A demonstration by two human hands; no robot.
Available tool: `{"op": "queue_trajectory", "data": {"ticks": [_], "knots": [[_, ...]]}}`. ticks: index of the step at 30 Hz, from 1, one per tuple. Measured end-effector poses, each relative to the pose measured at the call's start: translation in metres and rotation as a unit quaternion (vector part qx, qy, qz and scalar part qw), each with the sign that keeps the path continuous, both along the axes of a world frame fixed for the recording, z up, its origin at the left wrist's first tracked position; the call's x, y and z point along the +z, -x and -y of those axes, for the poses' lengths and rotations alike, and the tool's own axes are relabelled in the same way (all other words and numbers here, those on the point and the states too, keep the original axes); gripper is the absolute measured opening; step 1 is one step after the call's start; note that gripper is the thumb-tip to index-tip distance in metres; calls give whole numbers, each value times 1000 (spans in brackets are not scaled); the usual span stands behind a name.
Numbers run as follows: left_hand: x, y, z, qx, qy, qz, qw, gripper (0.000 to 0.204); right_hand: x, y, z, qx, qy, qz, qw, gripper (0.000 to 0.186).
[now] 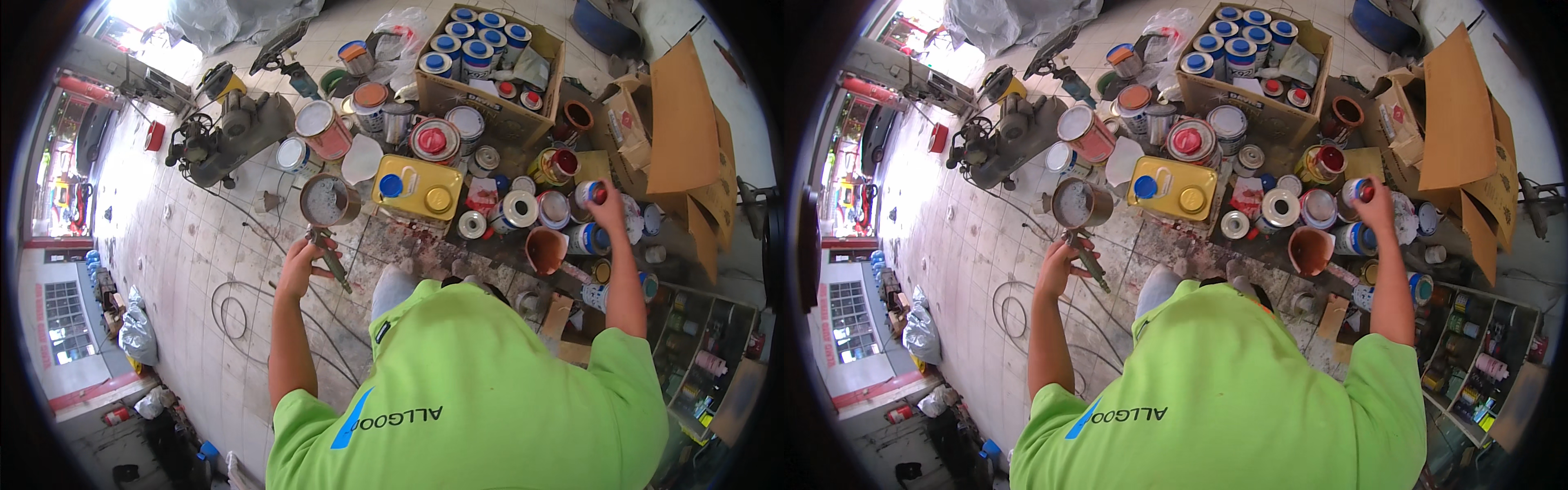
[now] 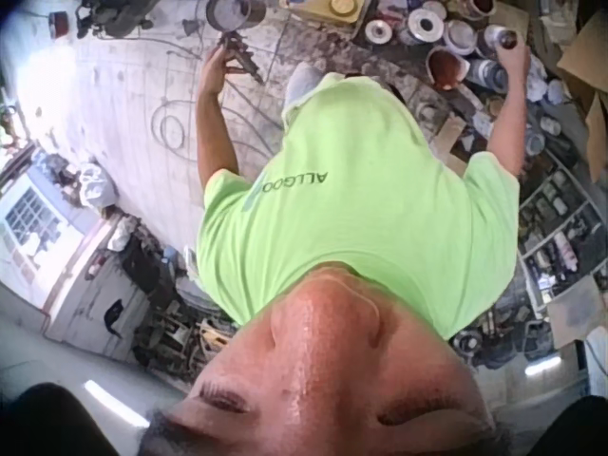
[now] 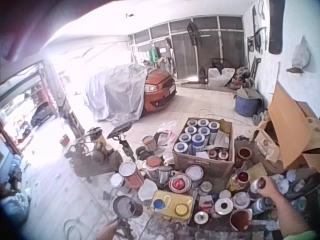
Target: The person mixes paint from several cans into a spray gun cup, then walks to a car hood covered with newspaper and plastic and sprays it with the paint gun. The person handles paint cans, a spray gun, and a cloth during the task.
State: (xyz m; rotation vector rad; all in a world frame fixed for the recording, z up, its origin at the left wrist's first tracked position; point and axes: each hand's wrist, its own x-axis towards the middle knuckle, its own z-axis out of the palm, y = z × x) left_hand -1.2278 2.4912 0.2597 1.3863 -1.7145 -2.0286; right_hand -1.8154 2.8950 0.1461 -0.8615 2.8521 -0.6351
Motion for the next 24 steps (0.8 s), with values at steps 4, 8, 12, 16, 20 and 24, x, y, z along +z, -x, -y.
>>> {"op": "queue_trajectory", "data": {"ticks": [4, 8, 12, 16, 20, 24], "knots": [[-44, -26, 42, -45, -19, 10, 999, 37, 51, -14, 15, -12, 40, -61, 997, 74], [-92, -34, 85, -118, -51, 23, 991, 38, 99, -44, 28, -46, 82, -57, 994, 74], [-140, -31, 115, -185, -58, 59, 979, 37, 136, -112, 58, -49, 103, -62, 992, 72], [-182, -27, 135, -216, -79, 65, 971, 37, 155, -202, 93, -30, 144, -35, 989, 69], [-217, -26, 128, -144, -122, 12, 982, 37, 151, -283, 117, -55, 155, 22, 986, 71], [-234, -22, 118, -72, -136, -23, 988, 32, 149, -346, 137, -86, 121, 53, 987, 75]]}}
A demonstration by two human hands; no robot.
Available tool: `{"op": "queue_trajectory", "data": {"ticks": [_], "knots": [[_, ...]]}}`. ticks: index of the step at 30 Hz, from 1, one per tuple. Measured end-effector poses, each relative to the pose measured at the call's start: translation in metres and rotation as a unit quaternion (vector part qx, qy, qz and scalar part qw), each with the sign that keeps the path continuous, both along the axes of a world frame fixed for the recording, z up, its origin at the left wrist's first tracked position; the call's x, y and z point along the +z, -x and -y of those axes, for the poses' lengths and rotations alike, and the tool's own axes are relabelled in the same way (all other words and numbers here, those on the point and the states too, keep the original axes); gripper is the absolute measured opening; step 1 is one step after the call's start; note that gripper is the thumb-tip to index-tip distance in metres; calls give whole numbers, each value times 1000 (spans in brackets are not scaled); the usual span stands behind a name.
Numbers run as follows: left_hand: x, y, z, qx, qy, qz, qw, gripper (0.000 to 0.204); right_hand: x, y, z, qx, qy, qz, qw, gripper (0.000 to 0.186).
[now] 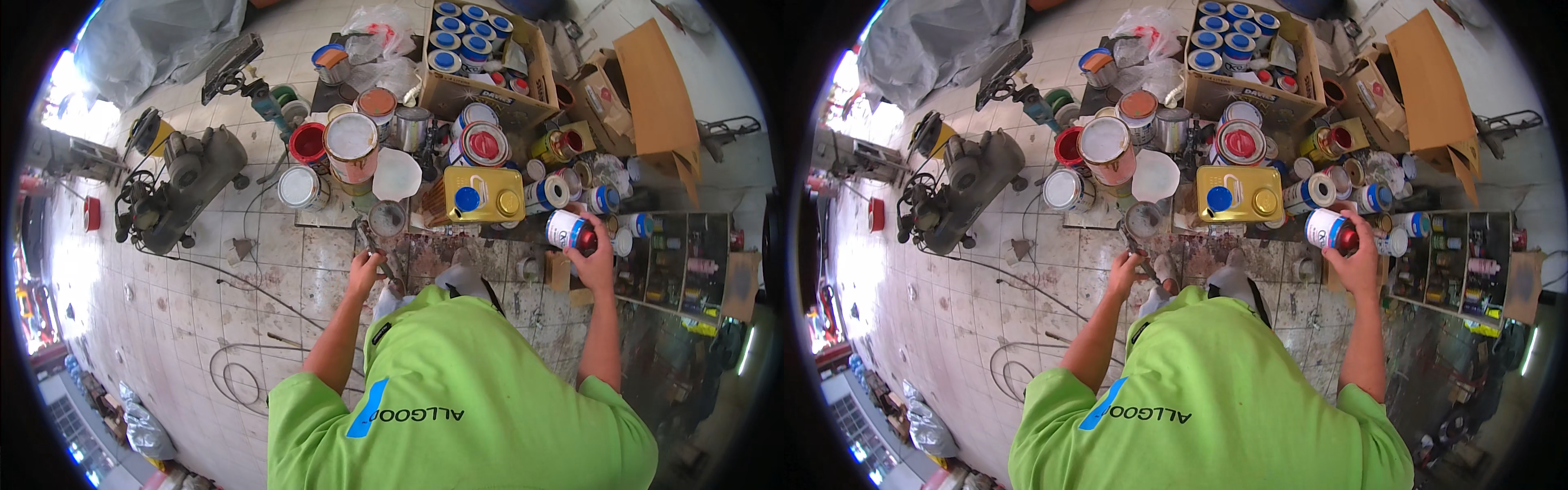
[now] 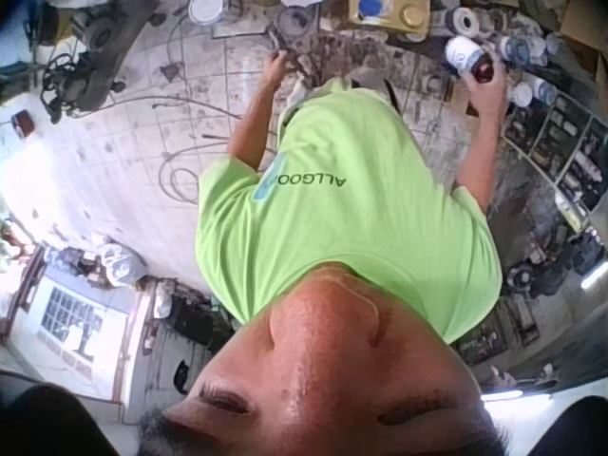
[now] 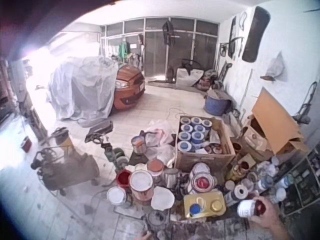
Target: The person mixes paint from several cans into a spray gun cup, then walks to a car hood covered with newspaper and plastic and sprays it with the paint gun. The person handles paint cans, a spray gun, and a cloth during the task.
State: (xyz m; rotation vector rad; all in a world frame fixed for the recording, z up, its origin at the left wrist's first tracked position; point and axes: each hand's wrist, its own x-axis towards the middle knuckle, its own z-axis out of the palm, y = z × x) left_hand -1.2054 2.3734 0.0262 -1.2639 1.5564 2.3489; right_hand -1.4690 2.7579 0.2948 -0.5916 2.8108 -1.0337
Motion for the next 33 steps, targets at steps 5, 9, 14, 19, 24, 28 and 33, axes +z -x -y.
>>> {"op": "queue_trajectory", "data": {"ticks": [5, 9, 14, 19, 24, 28, 33], "knots": [[-8, 9, -10, 112, -20, -25, 993, 31, -6, -38, 14, 19, -7, 27, 999, 73], [-11, 22, -20, 230, -41, -50, 971, 31, -1, -55, 35, 41, -16, 39, 998, 72], [-4, 39, -21, 305, -26, -46, 951, 29, 1, -68, 58, 98, -32, 59, 993, 72], [7, 55, -15, 371, -12, -51, 927, 28, -1, -79, 76, 149, -31, 85, 985, 69], [3, 69, -2, 405, -50, -47, 912, 32, -1, -86, 87, 180, -37, 91, 979, 68], [-1, 78, 1, 408, -57, -42, 910, 36, -9, -92, 85, 188, -39, 115, 975, 67], [-17, 90, -2, 437, -56, -17, 897, 43, -13, -98, 87, 188, -53, 145, 970, 67]]}}
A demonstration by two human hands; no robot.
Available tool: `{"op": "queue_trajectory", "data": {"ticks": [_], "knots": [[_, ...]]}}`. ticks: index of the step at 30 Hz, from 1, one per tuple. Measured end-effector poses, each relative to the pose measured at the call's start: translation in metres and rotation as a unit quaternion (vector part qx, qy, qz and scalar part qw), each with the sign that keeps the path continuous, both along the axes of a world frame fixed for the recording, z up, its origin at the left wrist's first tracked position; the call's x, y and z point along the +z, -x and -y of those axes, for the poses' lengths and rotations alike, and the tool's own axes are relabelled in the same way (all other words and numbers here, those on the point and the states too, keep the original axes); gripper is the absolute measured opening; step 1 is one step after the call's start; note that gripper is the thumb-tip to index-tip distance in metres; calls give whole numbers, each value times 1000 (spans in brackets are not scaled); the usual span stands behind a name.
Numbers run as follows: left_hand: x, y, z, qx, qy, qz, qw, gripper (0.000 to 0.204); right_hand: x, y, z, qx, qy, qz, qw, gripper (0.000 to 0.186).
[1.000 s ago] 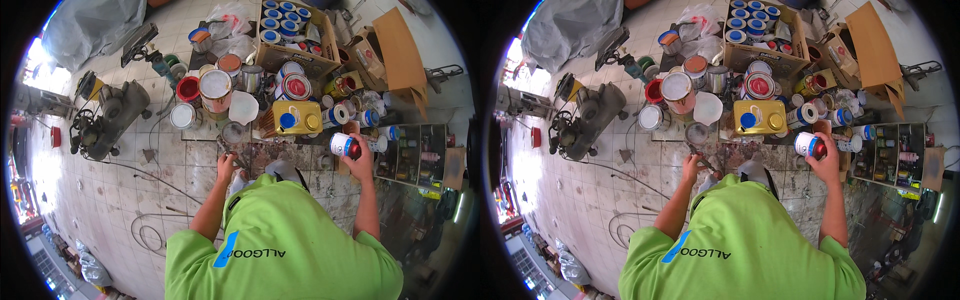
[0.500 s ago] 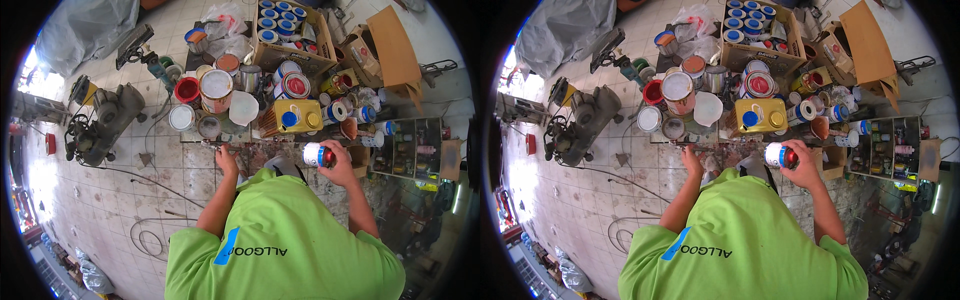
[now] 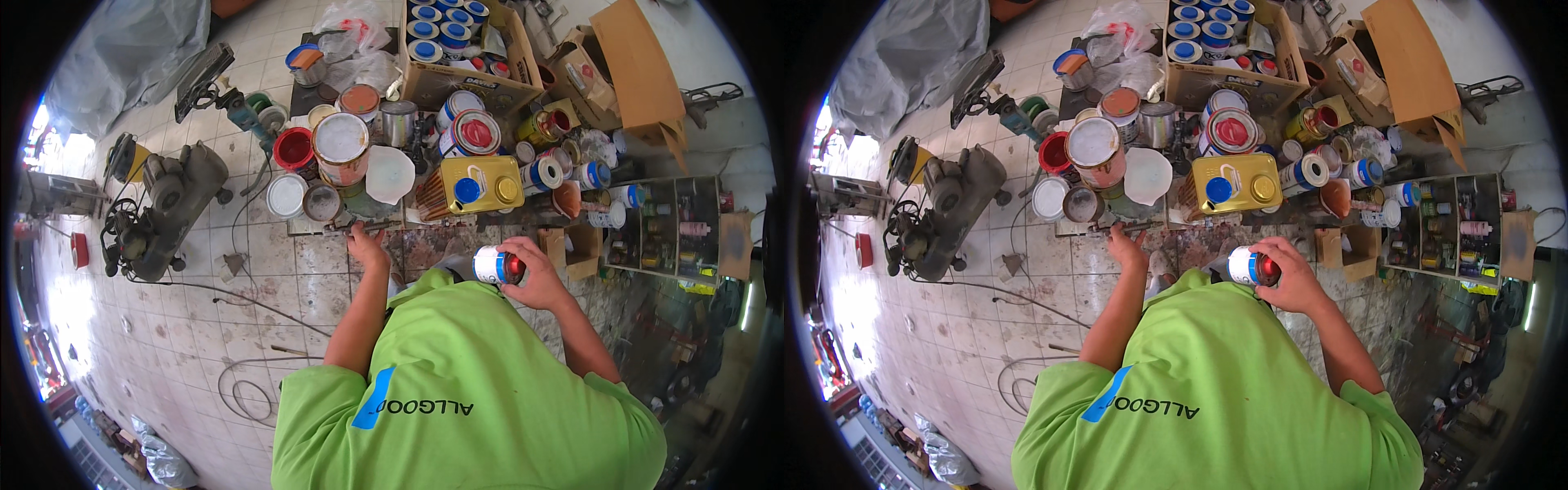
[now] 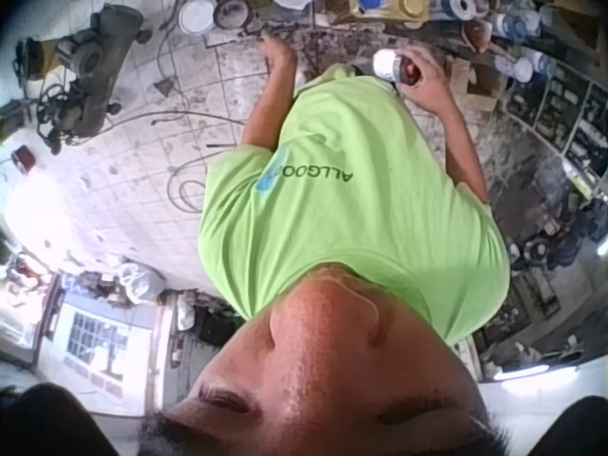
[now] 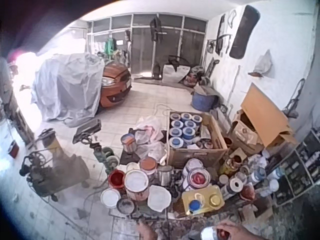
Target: The person mixes paint from several cans into a spray gun cup, then walks to a car hood covered with newspaper and plastic and sprays it with the paint gun. The person handles paint cans, a spray gun, and a cloth during the task.
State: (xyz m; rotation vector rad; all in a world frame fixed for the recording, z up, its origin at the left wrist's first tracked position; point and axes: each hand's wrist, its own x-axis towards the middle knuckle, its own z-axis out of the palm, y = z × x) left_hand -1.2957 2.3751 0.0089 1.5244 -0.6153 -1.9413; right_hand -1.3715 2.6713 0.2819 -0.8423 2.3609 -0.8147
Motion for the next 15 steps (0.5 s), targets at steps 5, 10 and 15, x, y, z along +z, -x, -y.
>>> {"op": "queue_trajectory", "data": {"ticks": [5, 10, 15], "knots": [[-2, 3, -2, -7, -2, -1, 1000, 46, -6, -2, 1, -1, -4, 11, 1000, 66], [1, 1, 0, -22, -8, 4, 1000, 45, -15, -4, 4, 10, 1, 14, 1000, 66], [-1, -4, 3, -55, 6, 2, 998, 47, -18, -4, 12, 25, 4, 29, 999, 66]]}}
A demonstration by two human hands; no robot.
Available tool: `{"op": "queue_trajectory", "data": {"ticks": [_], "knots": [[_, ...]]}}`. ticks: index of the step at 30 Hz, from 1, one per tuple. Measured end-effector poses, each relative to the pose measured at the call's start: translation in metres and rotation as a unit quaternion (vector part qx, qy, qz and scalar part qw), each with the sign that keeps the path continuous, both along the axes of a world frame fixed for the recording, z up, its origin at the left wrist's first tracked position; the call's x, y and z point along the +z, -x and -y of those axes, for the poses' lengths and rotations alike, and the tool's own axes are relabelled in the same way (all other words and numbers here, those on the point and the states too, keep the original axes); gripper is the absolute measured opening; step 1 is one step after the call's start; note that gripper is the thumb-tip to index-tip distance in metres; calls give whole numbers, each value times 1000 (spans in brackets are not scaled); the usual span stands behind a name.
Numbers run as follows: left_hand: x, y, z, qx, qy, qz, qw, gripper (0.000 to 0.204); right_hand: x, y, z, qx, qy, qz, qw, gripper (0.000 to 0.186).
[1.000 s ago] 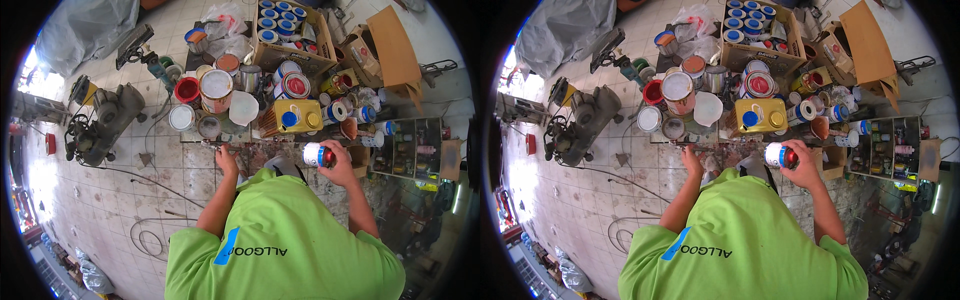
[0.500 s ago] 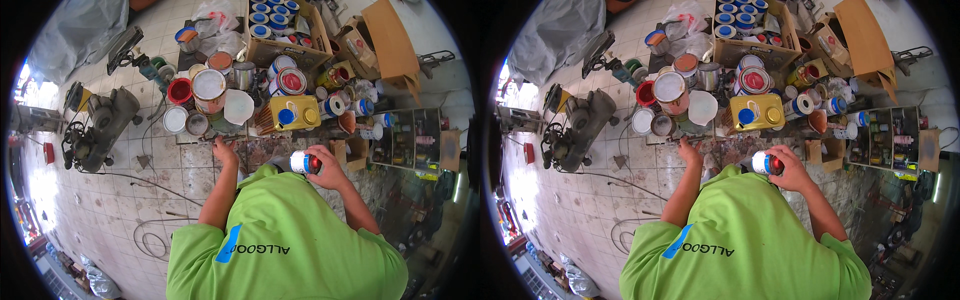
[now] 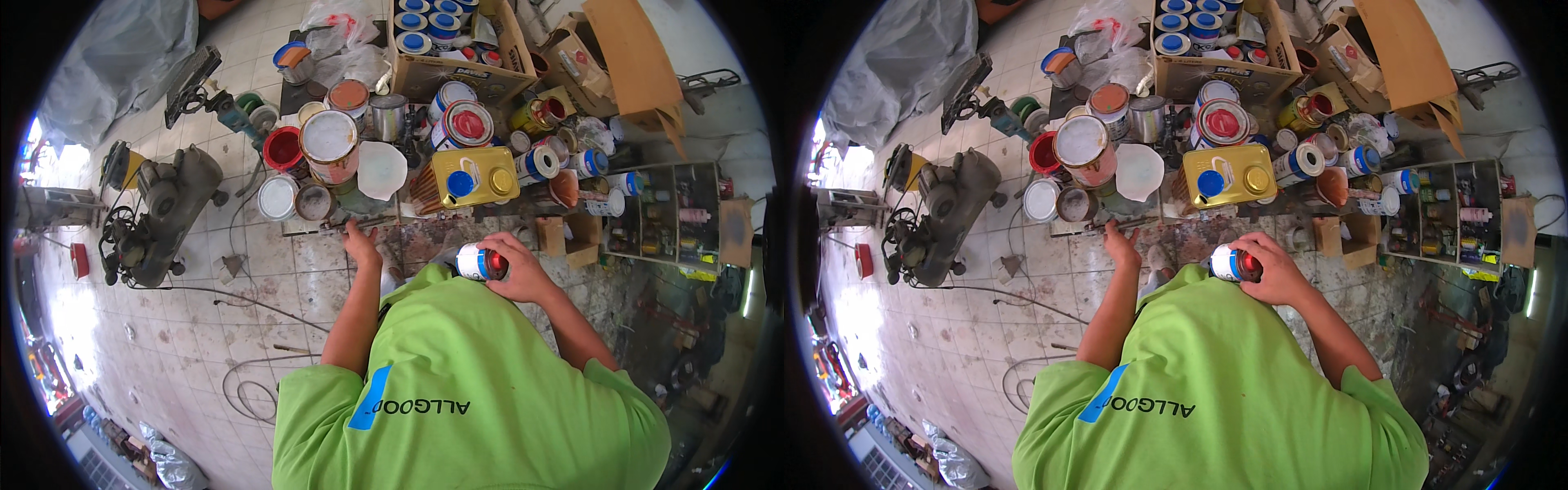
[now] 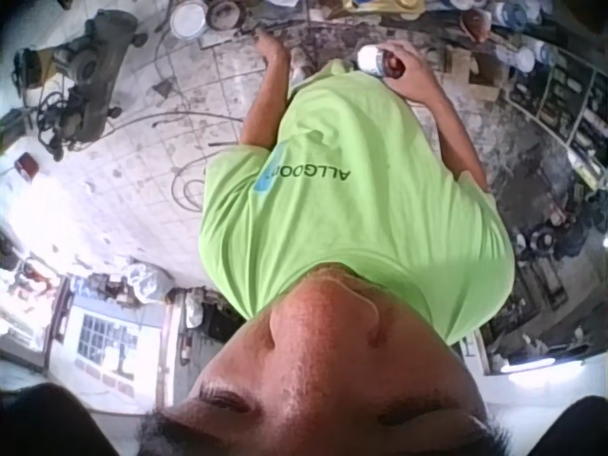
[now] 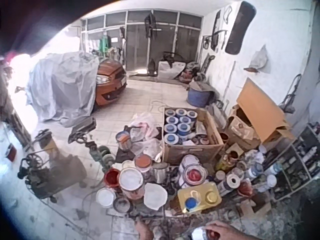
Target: The person mixes paint from several cans into a spray gun cup, then walks to a car hood covered with newspaper and plastic and sprays it with the paint gun. The person handles paint cans, a spray gun, and a cloth during the task.
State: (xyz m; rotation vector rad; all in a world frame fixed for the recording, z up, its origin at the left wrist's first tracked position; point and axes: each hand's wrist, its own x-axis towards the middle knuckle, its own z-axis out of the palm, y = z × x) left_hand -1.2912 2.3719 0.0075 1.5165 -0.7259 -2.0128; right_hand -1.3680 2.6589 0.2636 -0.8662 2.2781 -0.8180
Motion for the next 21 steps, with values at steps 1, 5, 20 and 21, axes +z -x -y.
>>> {"op": "queue_trajectory", "data": {"ticks": [1, 5, 20, 21], "knots": [[2, -1, 1, -6, -8, 2, 1000, 52, -1, 1, 1, 1, 2, 6, 1000, 66], [5, -4, 4, -25, -13, 4, 1000, 67, -6, 4, 4, 14, 4, 2, 1000, 66], [19, -16, 16, -74, -36, -11, 997, 77, -15, 7, 25, 32, 34, -2, 999, 67], [21, -18, 16, -76, -40, -8, 996, 78, -19, 6, 27, 33, 47, -6, 998, 68]]}}
